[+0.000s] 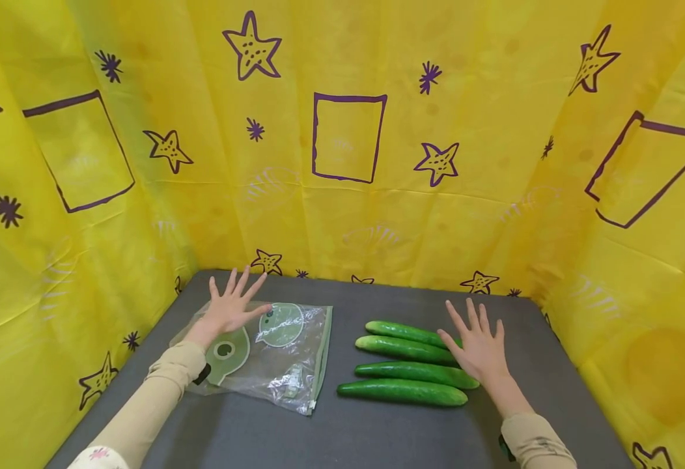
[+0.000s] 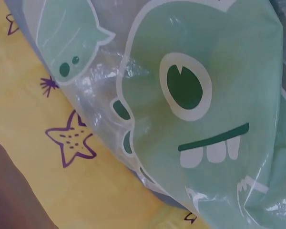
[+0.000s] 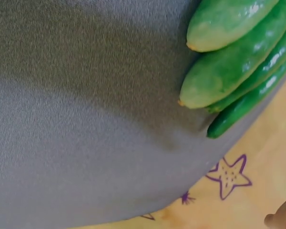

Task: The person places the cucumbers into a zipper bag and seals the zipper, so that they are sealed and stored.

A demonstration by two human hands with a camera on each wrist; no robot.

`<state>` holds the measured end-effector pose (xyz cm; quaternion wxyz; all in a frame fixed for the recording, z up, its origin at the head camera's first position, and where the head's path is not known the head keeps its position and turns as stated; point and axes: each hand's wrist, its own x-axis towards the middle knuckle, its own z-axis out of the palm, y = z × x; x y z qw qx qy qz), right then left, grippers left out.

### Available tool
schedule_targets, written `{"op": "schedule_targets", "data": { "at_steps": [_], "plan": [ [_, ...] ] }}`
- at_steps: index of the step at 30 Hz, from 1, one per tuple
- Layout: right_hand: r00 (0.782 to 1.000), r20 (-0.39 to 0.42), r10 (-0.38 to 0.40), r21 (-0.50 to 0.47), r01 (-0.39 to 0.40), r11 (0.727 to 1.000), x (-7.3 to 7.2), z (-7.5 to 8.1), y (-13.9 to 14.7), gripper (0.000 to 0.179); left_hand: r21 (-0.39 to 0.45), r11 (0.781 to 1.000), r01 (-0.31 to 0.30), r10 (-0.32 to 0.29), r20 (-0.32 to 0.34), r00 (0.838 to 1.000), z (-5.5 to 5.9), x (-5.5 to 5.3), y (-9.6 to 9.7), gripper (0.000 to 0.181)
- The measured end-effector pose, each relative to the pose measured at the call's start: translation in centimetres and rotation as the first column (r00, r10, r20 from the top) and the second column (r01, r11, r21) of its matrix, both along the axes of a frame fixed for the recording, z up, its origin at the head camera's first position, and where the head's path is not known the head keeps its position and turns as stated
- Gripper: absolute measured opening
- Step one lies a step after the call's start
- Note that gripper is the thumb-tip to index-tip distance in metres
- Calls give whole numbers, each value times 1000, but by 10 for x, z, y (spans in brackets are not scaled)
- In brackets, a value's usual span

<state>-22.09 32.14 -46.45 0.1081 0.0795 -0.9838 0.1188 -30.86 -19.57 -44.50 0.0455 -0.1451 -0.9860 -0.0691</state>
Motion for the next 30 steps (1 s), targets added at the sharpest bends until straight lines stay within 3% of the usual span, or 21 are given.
{"op": "schedule_targets", "data": {
  "at_steps": [8,18,30],
  "plan": [
    [999,-22,44,18,-44,999,2,-7,-13,70,11,999,50,-51,15,999,-3,1,9,80],
    [993,-15,119,-29,-119,992,3,-13,-29,70,53,989,139,-137,-34,990,-5,7,22,79],
    [979,-36,200,-64,-202,977,6,-18,-52,68,65,975,213,-212,-21,977,-6,12,40,79]
  ]
}}
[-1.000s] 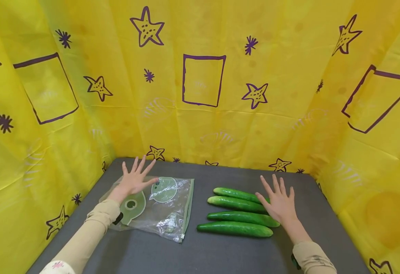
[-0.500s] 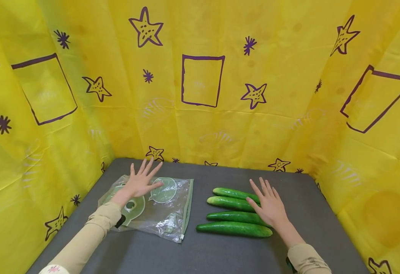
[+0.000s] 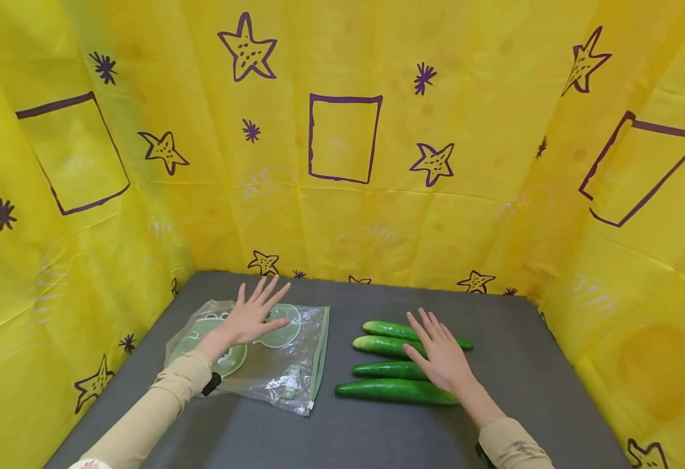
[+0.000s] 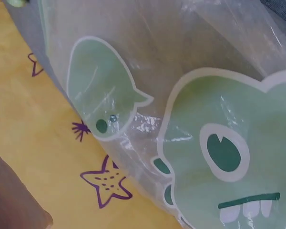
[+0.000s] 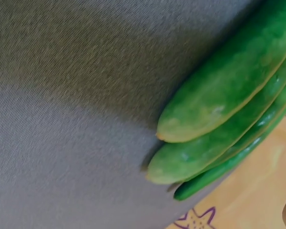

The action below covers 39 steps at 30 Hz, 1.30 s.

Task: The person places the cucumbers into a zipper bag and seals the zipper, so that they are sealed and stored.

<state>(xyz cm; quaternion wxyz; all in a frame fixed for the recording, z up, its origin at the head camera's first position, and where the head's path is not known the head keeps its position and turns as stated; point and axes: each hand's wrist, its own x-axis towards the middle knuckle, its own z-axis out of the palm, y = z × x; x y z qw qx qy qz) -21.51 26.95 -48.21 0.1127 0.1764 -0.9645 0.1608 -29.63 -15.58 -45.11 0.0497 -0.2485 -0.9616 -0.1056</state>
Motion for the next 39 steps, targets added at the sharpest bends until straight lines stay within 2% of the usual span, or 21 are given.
{"op": "schedule_targets", "data": {
  "at_steps": [10,18,30,39],
  "plan": [
    [996,29,89,-42,-87,995,5,-3,-25,65,35,996,77,-78,34,996,-1,9,12,79],
    [988,52,142,-84,-137,987,7,-6,-39,64,41,991,123,-126,61,990,-6,12,21,80],
    [967,99,235,-92,-226,970,5,-8,-62,61,156,967,199,-223,156,962,-15,16,29,83],
    [947,150,286,-108,-271,956,5,-11,-88,60,213,947,242,-281,177,943,-26,20,41,82]
  ]
}}
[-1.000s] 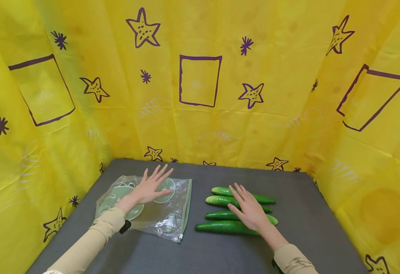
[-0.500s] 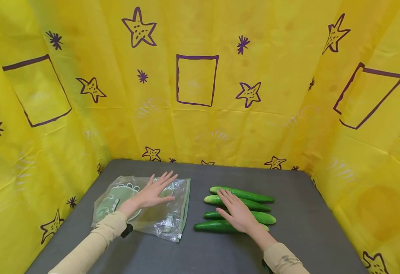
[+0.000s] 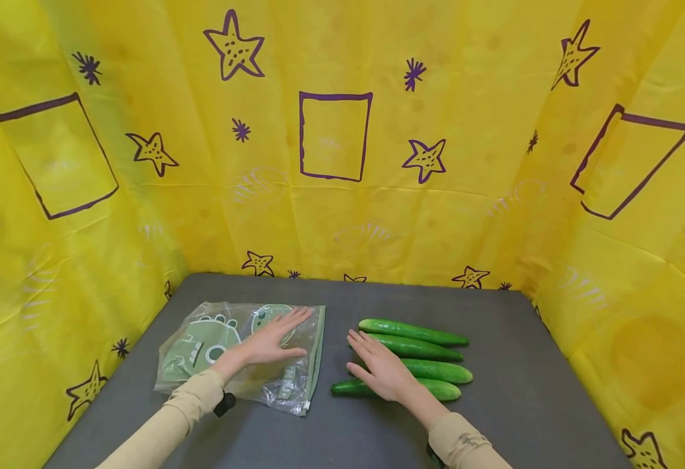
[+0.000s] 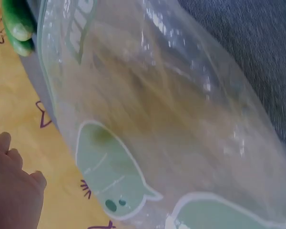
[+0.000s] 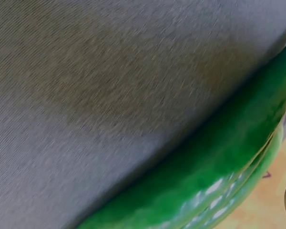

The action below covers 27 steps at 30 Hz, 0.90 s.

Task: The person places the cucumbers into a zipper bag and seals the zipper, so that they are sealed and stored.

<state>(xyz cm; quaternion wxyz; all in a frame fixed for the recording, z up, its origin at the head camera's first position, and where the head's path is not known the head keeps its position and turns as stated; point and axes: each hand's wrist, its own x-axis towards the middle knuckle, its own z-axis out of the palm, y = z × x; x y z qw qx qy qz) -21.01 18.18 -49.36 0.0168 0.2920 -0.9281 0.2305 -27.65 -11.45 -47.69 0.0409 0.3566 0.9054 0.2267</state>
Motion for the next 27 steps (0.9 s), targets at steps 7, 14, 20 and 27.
{"op": "schedule_targets", "data": {
  "at_steps": [7,14,20,27],
  "plan": [
    [999,36,33,19,-34,999,0,-7,-20,57,13,1000,16,-16,50,999,-12,3,7,83],
    [994,91,57,65,-63,996,1,-14,-37,57,51,999,-5,-2,130,991,-25,5,8,79],
    [992,43,123,196,-129,972,-1,-20,-53,57,71,997,-29,17,165,986,-35,6,9,74],
    [985,-40,167,354,-142,924,1,-24,-67,54,49,998,-30,24,127,992,-44,7,10,70]
  ]
}}
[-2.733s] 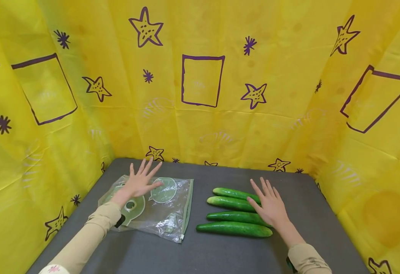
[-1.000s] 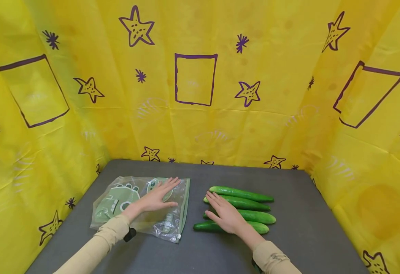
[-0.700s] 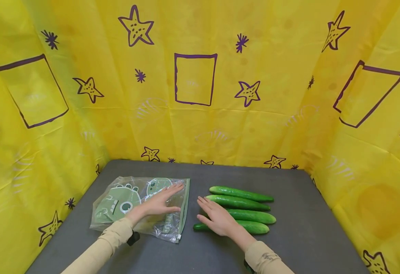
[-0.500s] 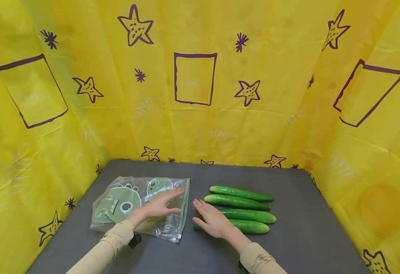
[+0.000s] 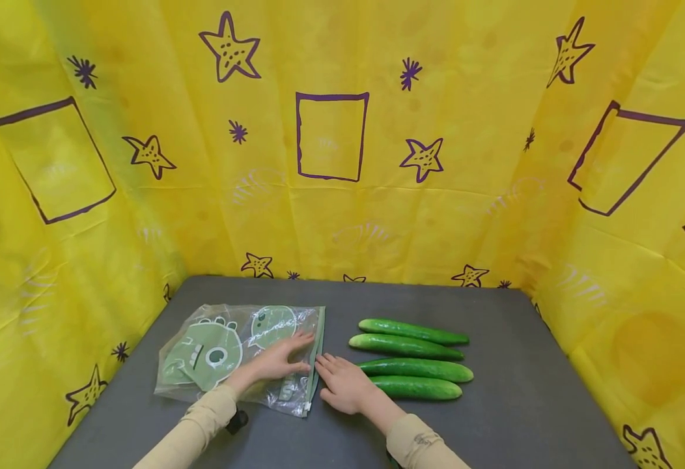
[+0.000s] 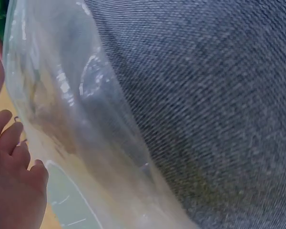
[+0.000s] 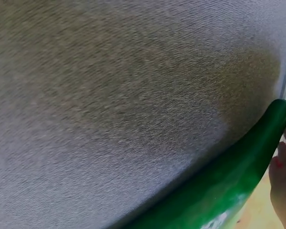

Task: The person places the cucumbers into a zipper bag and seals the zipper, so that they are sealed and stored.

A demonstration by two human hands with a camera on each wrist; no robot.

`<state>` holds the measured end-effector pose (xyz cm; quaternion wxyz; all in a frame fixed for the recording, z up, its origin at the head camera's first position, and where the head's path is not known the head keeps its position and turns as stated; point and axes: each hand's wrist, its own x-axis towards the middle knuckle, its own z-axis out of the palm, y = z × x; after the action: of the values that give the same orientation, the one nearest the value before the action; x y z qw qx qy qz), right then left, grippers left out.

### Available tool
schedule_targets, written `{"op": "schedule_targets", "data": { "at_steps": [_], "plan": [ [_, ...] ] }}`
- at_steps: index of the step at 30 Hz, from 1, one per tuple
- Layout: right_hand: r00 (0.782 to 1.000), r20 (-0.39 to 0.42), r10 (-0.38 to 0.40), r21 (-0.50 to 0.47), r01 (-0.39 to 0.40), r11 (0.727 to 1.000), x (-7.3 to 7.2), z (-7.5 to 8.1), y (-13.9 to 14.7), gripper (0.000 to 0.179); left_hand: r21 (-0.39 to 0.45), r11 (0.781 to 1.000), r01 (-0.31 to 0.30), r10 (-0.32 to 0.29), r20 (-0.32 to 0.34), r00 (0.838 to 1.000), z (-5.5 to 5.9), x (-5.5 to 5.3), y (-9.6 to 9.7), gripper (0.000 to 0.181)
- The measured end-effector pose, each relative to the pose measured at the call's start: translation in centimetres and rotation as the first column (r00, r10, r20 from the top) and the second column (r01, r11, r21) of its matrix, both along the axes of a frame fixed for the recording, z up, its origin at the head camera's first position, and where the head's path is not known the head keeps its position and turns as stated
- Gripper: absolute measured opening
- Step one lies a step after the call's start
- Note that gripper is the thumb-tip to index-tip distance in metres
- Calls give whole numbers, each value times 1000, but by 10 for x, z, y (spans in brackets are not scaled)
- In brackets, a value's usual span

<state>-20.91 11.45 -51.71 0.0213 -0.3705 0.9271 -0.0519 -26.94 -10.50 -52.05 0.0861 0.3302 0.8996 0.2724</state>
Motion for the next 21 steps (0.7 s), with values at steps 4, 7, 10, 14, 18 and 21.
{"op": "schedule_targets", "data": {
  "at_steps": [4,7,10,14,18,21],
  "plan": [
    [1000,-7,-6,40,6,999,0,1,-4,53,-13,1000,5,-5,-26,1000,-4,1,-1,68],
    [1000,6,3,56,-4,998,-1,2,-6,51,-18,1000,6,-7,-34,999,-7,1,-1,67],
    [1000,21,7,70,-8,998,0,2,-8,50,-15,1000,9,-10,-31,999,-8,0,0,66],
    [1000,17,4,104,-5,995,1,1,-11,50,9,1000,12,-12,-16,1000,-12,1,0,64],
    [1000,19,-11,145,8,989,2,2,-16,51,28,1000,-5,6,-21,1000,-14,1,0,62],
    [999,19,-34,174,30,984,2,5,-19,51,43,999,-15,18,-58,998,-15,0,1,60]
  ]
}}
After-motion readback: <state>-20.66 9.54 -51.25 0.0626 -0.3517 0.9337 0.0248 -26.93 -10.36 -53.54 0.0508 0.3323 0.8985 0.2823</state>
